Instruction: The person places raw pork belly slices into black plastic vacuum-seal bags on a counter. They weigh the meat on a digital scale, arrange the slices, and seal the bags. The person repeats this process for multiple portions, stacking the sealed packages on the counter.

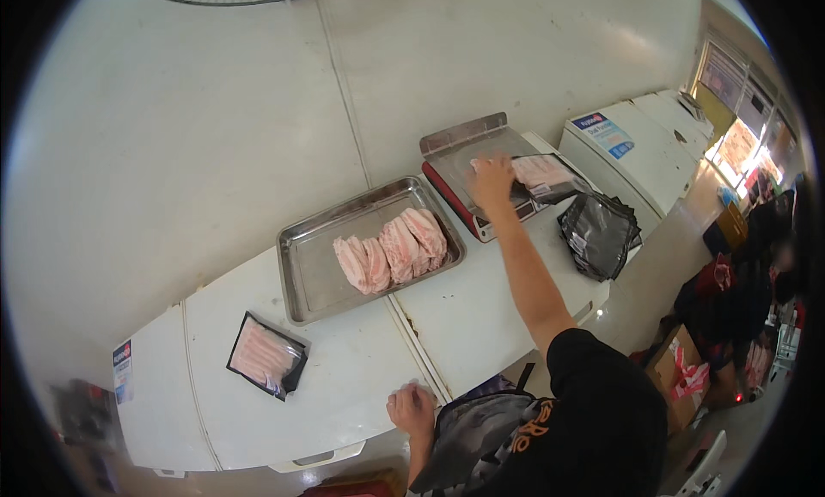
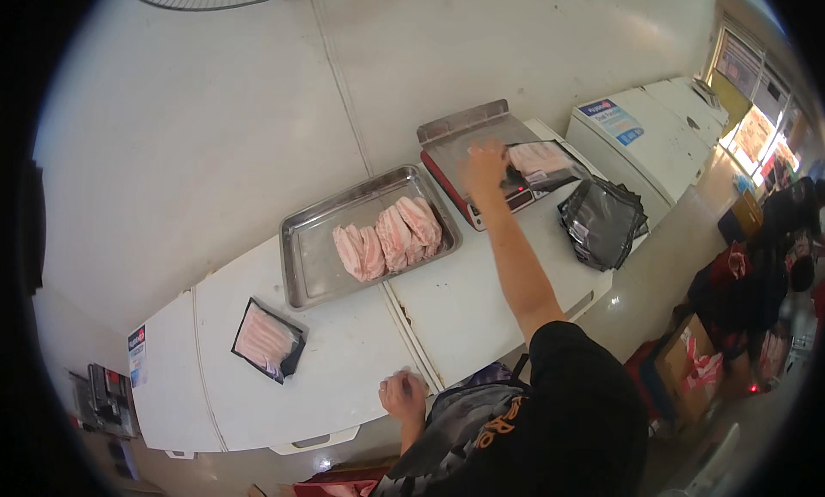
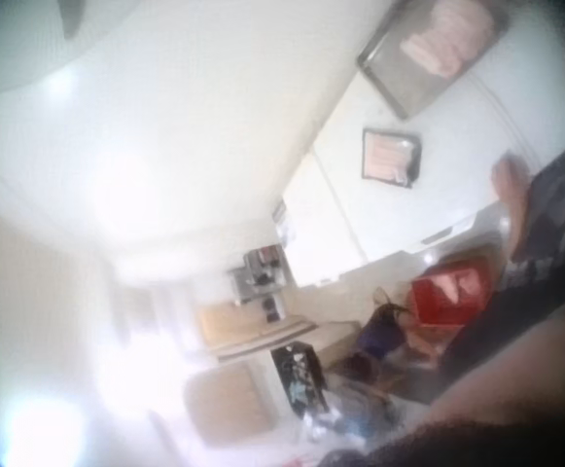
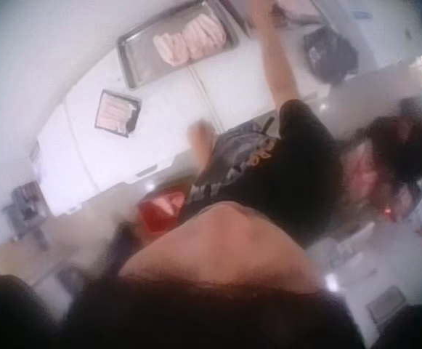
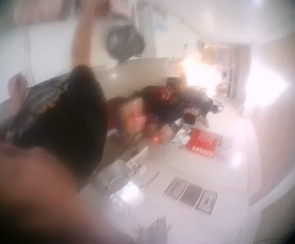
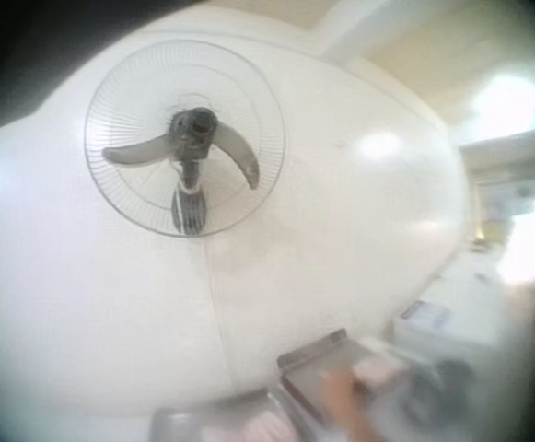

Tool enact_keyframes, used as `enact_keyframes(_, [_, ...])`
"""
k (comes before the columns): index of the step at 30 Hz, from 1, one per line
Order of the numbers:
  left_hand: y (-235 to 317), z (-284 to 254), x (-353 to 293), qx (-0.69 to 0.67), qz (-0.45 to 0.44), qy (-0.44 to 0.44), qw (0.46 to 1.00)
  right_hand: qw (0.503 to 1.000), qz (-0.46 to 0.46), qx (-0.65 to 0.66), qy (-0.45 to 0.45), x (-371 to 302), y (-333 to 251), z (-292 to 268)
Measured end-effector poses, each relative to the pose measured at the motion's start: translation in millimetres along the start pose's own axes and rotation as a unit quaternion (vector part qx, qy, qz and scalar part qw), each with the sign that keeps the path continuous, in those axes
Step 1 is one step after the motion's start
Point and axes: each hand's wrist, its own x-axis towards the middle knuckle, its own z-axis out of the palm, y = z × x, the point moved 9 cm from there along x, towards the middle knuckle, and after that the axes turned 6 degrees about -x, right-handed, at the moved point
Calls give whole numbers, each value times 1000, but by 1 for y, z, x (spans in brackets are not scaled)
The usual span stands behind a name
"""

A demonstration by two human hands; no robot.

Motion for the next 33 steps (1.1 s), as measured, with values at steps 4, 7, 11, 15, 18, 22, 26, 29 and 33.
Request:
enact_keyframes(4, [2, 7, 7, -5, 12, 0, 1000, 962, -123, 241, -32, -34, -92, -19])
enact_keyframes(7, [1, 8, 7, -12, 9, 4, 1000, 940, -191, 280, -44, -81, -152, -38])
enact_keyframes(11, [2, 9, 6, -7, 7, 0, 1000, 917, -229, 303, -126, -119, -195, -32])
enact_keyframes(15, [3, 8, 7, -10, -1, 0, 1000, 908, -255, 296, -150, -136, -209, -12])
enact_keyframes(18, [4, 5, 9, -13, 3, 14, 1000, 930, -221, 226, -186, -117, -199, 20])
enact_keyframes(22, [0, 4, 9, -8, -17, 11, 1000, 959, -116, 179, -184, -72, -163, 41])
enact_keyframes(26, [1, 4, 11, -2, -11, 8, 1000, 942, -144, 105, -285, -70, -180, 56])
enact_keyframes(29, [3, 4, 10, -3, -8, 6, 1000, 931, -148, 53, -331, -74, -192, 57])
enact_keyframes(33, [1, 3, 10, -18, -21, 9, 1000, 910, -136, 26, -391, -72, -199, 59])
